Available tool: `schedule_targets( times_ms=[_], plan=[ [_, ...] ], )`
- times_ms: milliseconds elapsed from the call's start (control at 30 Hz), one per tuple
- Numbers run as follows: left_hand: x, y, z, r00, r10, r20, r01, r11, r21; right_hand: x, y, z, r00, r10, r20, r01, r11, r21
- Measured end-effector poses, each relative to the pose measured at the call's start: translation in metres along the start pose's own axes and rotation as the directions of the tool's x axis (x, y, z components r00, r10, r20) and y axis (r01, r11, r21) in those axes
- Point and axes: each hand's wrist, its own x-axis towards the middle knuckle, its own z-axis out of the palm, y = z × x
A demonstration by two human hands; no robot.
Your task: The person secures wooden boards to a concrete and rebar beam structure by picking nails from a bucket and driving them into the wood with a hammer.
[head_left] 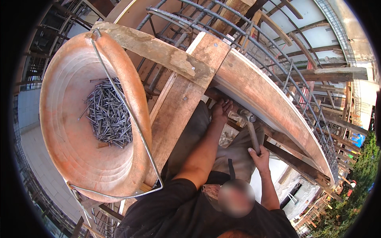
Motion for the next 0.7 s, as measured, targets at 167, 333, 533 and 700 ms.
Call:
schedule_targets(
  times_ms=[167,333,533,700],
  plan=[
    [-0.004,0.013,0.014,0.995,-0.087,-0.048,0.072,0.963,-0.262,0.033,-0.016,0.008,0.984,-0.167,-0.06,0.161,0.982,-0.095],
    [0.022,0.022,0.006,0.991,-0.13,-0.03,0.111,0.928,-0.356,0.088,-0.018,0.026,0.996,-0.079,0.052,0.092,0.928,-0.361],
    [0.014,0.015,0.011,0.981,-0.126,-0.15,0.073,0.945,-0.319,0.102,-0.017,0.015,0.982,-0.188,0.012,0.188,0.971,-0.15],
    [0.027,0.027,0.0,0.996,-0.084,-0.006,0.082,0.981,-0.175,0.136,-0.007,0.024,0.98,-0.148,0.135,0.197,0.836,-0.512]
  ],
)
